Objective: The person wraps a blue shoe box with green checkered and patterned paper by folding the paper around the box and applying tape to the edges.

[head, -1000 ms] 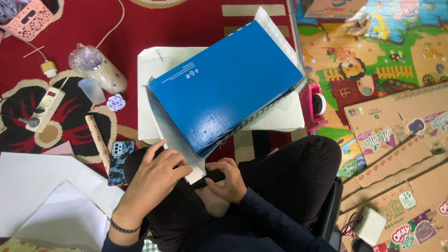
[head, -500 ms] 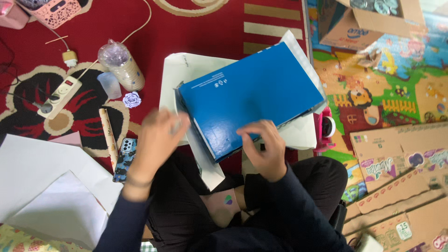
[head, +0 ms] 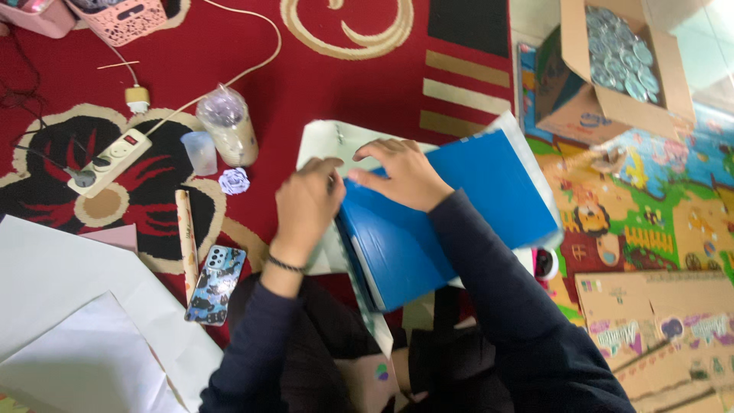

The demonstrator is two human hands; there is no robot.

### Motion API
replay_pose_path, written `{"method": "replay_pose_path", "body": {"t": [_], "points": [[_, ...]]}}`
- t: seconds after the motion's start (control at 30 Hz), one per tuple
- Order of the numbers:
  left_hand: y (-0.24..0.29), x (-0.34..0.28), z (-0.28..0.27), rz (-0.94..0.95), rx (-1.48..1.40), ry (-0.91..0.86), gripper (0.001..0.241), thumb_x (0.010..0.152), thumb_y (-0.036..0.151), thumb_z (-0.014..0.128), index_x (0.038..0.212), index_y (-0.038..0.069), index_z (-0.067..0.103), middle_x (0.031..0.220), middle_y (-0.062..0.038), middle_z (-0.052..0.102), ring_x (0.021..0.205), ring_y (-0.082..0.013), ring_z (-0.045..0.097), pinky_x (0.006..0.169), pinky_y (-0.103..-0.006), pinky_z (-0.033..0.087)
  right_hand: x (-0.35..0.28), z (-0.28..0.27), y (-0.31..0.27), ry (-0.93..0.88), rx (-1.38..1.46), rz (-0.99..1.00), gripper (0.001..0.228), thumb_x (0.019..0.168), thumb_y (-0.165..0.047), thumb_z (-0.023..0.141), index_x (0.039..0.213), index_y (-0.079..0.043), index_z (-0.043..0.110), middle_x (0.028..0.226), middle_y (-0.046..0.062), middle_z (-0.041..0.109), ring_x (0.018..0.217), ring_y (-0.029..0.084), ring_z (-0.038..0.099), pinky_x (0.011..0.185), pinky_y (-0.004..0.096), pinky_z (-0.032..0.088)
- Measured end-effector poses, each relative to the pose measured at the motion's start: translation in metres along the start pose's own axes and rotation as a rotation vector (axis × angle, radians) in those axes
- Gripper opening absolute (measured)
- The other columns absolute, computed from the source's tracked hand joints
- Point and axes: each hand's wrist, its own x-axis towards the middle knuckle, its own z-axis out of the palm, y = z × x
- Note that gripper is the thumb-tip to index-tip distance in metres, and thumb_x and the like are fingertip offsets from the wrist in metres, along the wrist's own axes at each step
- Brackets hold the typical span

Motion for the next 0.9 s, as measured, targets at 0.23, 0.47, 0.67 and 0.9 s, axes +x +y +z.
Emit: {"method": "replay_pose_path", "body": {"t": [0.23,0.47,0.67,0.9], "points": [[0.001,-0.022,-0.018,-0.114,-0.474,-0.132,0.057,0.086,0.012,0.059,0.142,0.011,0.047,0.127,-0.021,0.058,0.117,-0.0449,0.060,0.089,-0.0580,0.052,0.015,-0.001,0.004,-0.574,-0.177,0.170,0.073,0.080,-0.074,0.059,0.116,-0.012,0.066,0.109,0.015,0.074,0.107,0.037,0.068,0.099,0.053,0.045],[0.032,-0.055,-0.057,0.166,-0.645,-0.082,0.035,0.091,-0.004,0.043,0.120,0.000,0.062,0.123,-0.016,0.067,0.113,-0.0322,0.067,0.096,-0.0419,0.052,-0.016,-0.027,-0.046,-0.071,-0.242,-0.044,0.019,0.089,-0.032,0.075,0.079,-0.018,0.068,0.070,-0.005,0.067,0.066,0.017,0.064,0.083,0.043,0.045],[0.063,-0.112,-0.083,0.266,-0.565,0.048,0.035,0.092,-0.001,0.048,0.124,0.003,0.062,0.124,-0.016,0.065,0.114,-0.0331,0.065,0.099,-0.0426,0.052,-0.092,-0.037,-0.094,-0.065,-0.312,-0.010,0.070,0.083,-0.066,0.063,0.131,-0.016,0.058,0.127,0.004,0.062,0.120,0.024,0.058,0.116,0.056,0.024],[0.085,-0.152,-0.083,0.446,-0.455,0.315,0.023,0.098,0.009,0.053,0.111,0.008,0.072,0.112,-0.007,0.073,0.108,-0.0258,0.075,0.092,-0.0388,0.062,-0.156,0.003,-0.113,0.358,-0.384,-0.109,0.039,0.093,-0.055,0.068,0.115,-0.022,0.067,0.115,-0.007,0.067,0.107,0.014,0.069,0.112,0.051,0.028]]}}
